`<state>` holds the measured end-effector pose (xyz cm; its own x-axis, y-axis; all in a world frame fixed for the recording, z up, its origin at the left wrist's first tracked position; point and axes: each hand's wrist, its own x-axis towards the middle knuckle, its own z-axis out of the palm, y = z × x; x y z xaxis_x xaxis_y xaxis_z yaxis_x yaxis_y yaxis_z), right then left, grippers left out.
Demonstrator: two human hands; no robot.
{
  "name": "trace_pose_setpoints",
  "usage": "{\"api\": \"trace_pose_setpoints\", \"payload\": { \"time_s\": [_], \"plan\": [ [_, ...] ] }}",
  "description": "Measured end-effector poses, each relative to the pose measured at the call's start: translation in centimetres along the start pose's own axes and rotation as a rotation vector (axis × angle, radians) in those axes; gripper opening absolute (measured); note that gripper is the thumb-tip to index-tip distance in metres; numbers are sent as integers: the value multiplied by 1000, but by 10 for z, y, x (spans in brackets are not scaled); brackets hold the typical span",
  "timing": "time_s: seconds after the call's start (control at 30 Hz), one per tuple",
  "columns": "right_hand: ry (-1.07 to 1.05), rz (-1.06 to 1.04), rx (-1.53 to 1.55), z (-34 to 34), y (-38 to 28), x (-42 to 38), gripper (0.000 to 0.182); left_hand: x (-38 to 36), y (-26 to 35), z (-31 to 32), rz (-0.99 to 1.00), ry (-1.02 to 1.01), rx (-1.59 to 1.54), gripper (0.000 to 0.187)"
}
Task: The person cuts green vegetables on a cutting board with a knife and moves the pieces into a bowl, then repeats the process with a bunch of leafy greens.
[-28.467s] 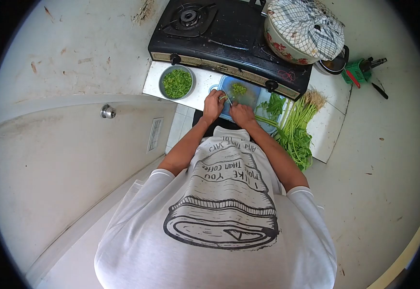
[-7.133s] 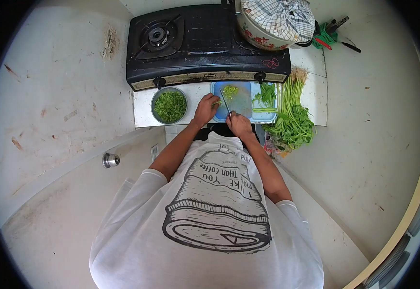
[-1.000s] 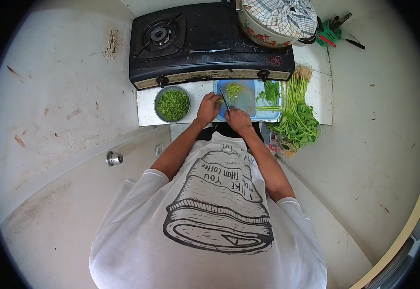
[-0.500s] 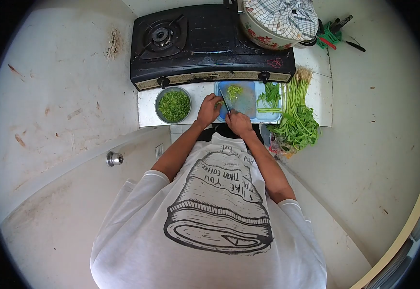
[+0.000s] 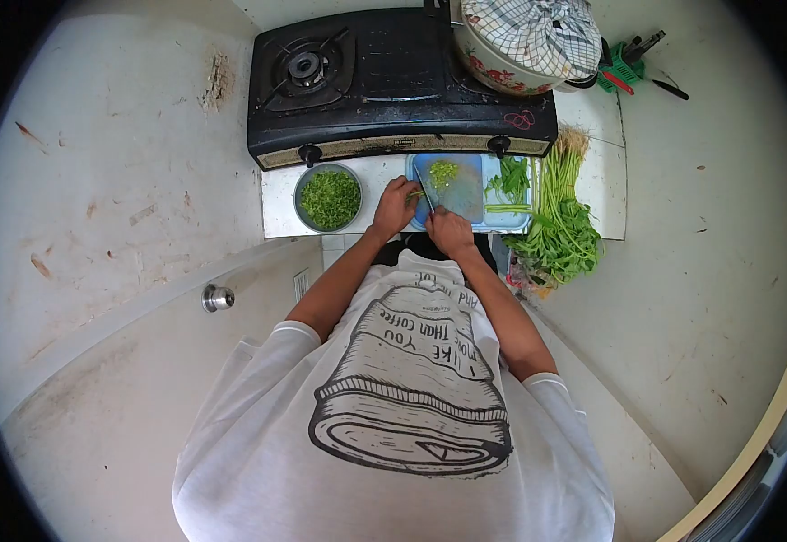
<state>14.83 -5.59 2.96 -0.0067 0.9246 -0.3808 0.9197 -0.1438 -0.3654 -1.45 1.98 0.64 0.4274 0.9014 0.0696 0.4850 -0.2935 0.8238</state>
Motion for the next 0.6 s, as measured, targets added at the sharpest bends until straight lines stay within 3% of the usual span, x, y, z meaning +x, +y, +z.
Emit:
{"api": "trace_pose_setpoints", "payload": {
  "time_s": [0.6],
  "plan": [
    [-18,-22,-9,0,8,3,42,-3,-2,-1,-38,7,-60,19]
  ]
}}
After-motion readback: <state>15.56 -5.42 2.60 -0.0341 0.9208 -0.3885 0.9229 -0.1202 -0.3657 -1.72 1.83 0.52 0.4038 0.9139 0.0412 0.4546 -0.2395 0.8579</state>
